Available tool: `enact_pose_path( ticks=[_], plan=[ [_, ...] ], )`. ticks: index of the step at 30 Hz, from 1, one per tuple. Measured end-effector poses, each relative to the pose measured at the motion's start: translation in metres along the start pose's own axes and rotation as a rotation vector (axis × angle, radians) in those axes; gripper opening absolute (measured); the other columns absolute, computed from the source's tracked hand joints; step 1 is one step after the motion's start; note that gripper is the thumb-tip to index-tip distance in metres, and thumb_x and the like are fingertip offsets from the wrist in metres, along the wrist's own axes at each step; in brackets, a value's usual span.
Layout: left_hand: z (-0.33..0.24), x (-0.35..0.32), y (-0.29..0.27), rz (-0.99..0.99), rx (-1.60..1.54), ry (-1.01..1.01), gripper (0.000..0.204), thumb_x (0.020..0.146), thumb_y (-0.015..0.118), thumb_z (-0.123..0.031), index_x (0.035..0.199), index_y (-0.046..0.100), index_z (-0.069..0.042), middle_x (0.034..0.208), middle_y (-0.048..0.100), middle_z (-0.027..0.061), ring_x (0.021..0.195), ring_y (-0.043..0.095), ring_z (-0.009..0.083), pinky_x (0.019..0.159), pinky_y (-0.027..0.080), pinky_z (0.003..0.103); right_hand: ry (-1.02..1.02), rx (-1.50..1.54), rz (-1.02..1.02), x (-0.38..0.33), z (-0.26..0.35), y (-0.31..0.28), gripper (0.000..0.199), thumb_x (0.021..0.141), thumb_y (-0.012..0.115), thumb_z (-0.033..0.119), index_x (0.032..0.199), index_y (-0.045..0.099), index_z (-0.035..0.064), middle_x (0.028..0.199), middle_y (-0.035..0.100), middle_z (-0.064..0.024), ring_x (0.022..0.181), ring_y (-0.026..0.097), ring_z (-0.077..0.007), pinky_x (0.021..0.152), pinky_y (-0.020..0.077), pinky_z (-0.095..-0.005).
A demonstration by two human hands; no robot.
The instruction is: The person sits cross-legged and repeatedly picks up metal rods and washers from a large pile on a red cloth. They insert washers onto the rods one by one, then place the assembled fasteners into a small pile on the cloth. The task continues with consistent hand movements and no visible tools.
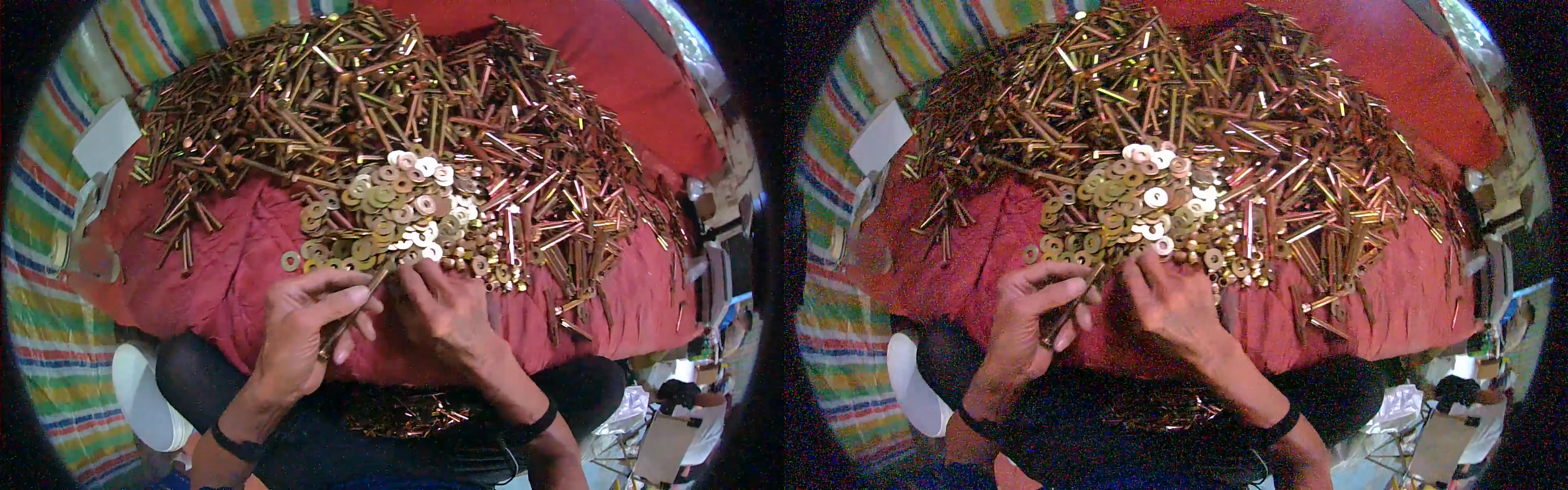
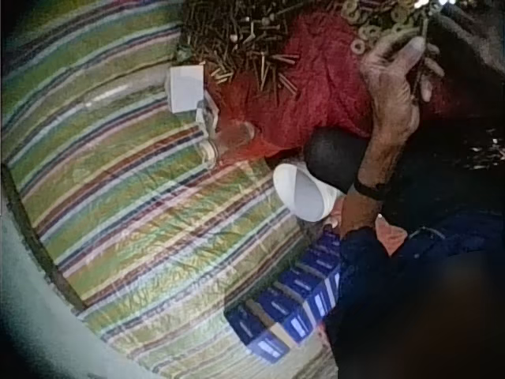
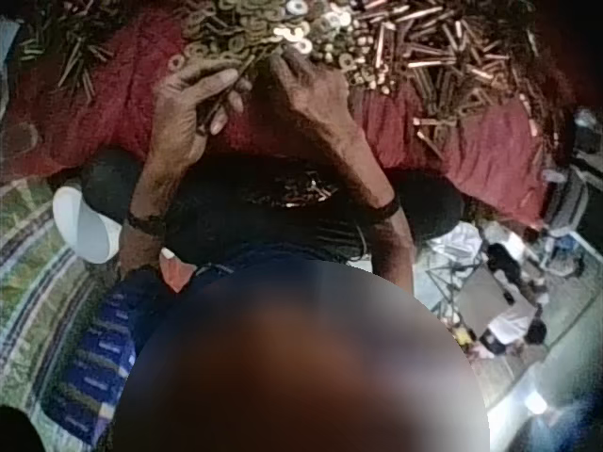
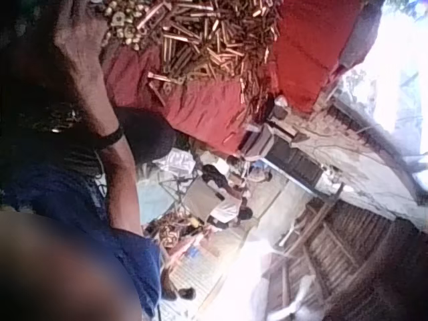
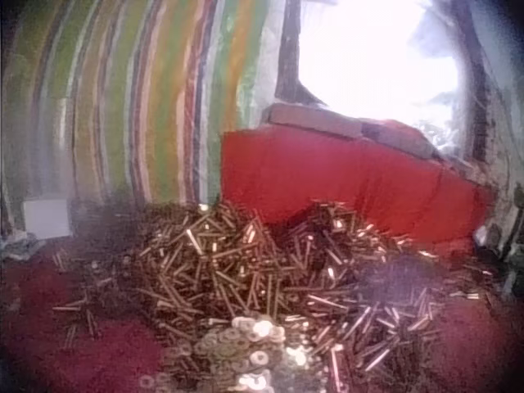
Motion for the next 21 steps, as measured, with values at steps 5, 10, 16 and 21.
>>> enact_pose_path(
  ticks=[5, 10, 16, 21],
  plan=[
    [0.001, 0.001, 0.0, 0.001, 0.005, 0.004, 0.027, 0.095, 0.069, -0.004, 0.116, 0.07, 0.012, 0.095, 0.076, 0.0208, 0.064, 0.072, 0.0186, 0.042, 0.048, 0.023, 0.38, 0.517, -0.027, -0.005, -0.036, -0.008, 0.024, 0.086, 0.077, 0.01, 0.108, 0.074, 0.0013, 0.086, 0.07, -0.0073, 0.07, 0.067, -0.0165, 0.062, 0.0541, -0.0321],
    [0.003, 0.003, 0.014, 0.035, 0.296, 0.115, 0.028, 0.096, 0.069, -0.006, 0.12, 0.071, 0.01, 0.095, 0.076, 0.0188, 0.066, 0.071, 0.0168, 0.048, 0.052, 0.025, 0.79, 0.978, -0.14, -0.025, -0.06, -0.02, 0.027, 0.091, 0.078, 0.008, 0.115, 0.077, -0.0034, 0.098, 0.079, -0.0064, 0.086, 0.069, -0.0108, 0.078, 0.0564, -0.0278],
    [-0.002, -0.005, 0.024, 0.024, 0.664, 0.311, 0.023, 0.092, 0.076, -0.004, 0.115, 0.078, 0.002, 0.094, 0.079, 0.0101, 0.078, 0.074, 0.0148, 0.07, 0.058, 0.028, 0.661, 0.829, -0.021, -0.024, -0.042, -0.03, 0.034, 0.09, 0.075, 0.003, 0.124, 0.074, -0.0031, 0.107, 0.08, -0.0112, 0.096, 0.073, -0.015, 0.088, 0.0581, -0.0303],
    [-0.024, -0.03, 0.057, 0.049, 1.055, 0.917, 0.025, 0.082, 0.075, 0.002, 0.107, 0.076, 0.0, 0.095, 0.076, 0.0137, 0.08, 0.075, 0.0277, 0.071, 0.06, 0.036, 0.495, 0.586, 0.04, -0.022, -0.03, -0.034, 0.036, 0.089, 0.072, -0.001, 0.124, 0.073, -0.0013, 0.102, 0.079, -0.0148, 0.091, 0.076, -0.0211, 0.083, 0.0585, -0.0317]
  ],
)
Point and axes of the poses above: each hand's wrist, its own x-axis towards the middle knuckle, its own y-axis out of the palm, z = x × y, the point moved 10 cm from there along x, towards the middle knuckle
